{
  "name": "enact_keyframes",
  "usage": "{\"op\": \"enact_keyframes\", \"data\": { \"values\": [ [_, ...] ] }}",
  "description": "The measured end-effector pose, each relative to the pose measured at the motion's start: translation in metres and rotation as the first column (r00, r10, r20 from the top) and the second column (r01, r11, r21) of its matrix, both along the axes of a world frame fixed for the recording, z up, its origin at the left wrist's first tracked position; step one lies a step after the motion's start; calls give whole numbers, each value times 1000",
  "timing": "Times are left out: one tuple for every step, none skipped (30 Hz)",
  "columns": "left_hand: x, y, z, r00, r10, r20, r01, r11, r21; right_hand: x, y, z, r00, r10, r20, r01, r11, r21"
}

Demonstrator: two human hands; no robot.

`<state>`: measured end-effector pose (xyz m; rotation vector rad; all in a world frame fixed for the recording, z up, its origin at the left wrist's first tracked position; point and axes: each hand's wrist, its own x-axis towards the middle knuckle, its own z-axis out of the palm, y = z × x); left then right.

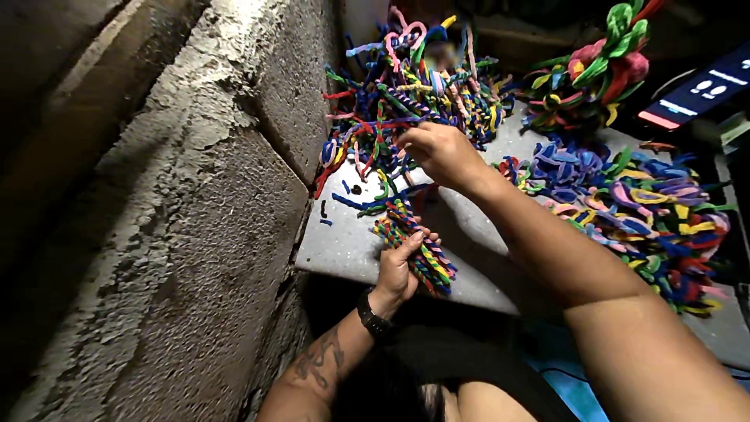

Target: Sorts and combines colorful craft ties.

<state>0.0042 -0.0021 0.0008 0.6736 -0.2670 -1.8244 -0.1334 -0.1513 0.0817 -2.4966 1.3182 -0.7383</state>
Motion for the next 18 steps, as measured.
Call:
{"op": "enact_keyframes", "data": {
  "values": [
    [0,0,0,1000,-3,-11,3,1000,1,8,-15,-3,998,24,-60,-27,998,-51],
    [1,0,-1,1000,-6,-20,6,1000,-3,16,-29,-4,991,46,-129,-57,995,-77],
    [1,0,-1,1000,-8,-23,8,1000,-5,22,-40,-6,978,66,-197,-83,994,-77],
    [1,0,-1,1000,-9,-20,9,1000,-8,26,-50,-8,962,80,-260,-99,993,-60],
    [0,0,-1,1000,-9,-17,8,1000,-10,28,-57,-10,948,99,-303,-118,992,-43],
    [0,0,0,1000,-9,-17,9,1000,-10,28,-62,-12,940,120,-320,-137,990,-31],
    [0,0,0,1000,-11,-22,10,1000,-9,27,-64,-15,943,140,-304,-159,986,-40],
    [1,-1,0,999,-13,-29,13,1000,-11,24,-64,-16,953,154,-261,-176,982,-63],
    [1,-1,-1,999,-15,-36,15,1000,-12,21,-62,-16,967,160,-196,-180,980,-89],
    [1,-1,-2,999,-17,-39,17,1000,-12,17,-57,-16,980,162,-112,-175,977,-119],
    [1,0,-2,999,-20,-37,20,1000,-12,11,-50,-14,986,162,-29,-165,975,-149],
    [0,0,-2,999,-24,-28,24,1000,-11,4,-42,-13,985,164,48,-153,972,-180],
    [0,0,-2,999,-27,-17,27,1000,-8,-3,-32,-12,979,168,117,-140,966,-216],
    [0,-1,-2,999,-32,-5,32,999,-8,-11,-21,-10,969,176,173,-131,960,-247],
    [1,-1,-1,999,-34,7,34,999,-8,-19,-10,-9,960,185,212,-125,956,-267],
    [1,-1,0,999,-30,21,30,1000,-3,-26,3,-8,951,197,240,-125,951,-284],
    [1,0,1,999,-26,37,26,1000,3,-33,17,-8,942,212,261,-131,946,-296],
    [1,0,1,998,-26,53,27,1000,-6,-39,30,-9,932,226,282,-138,944,-301]
  ]
}}
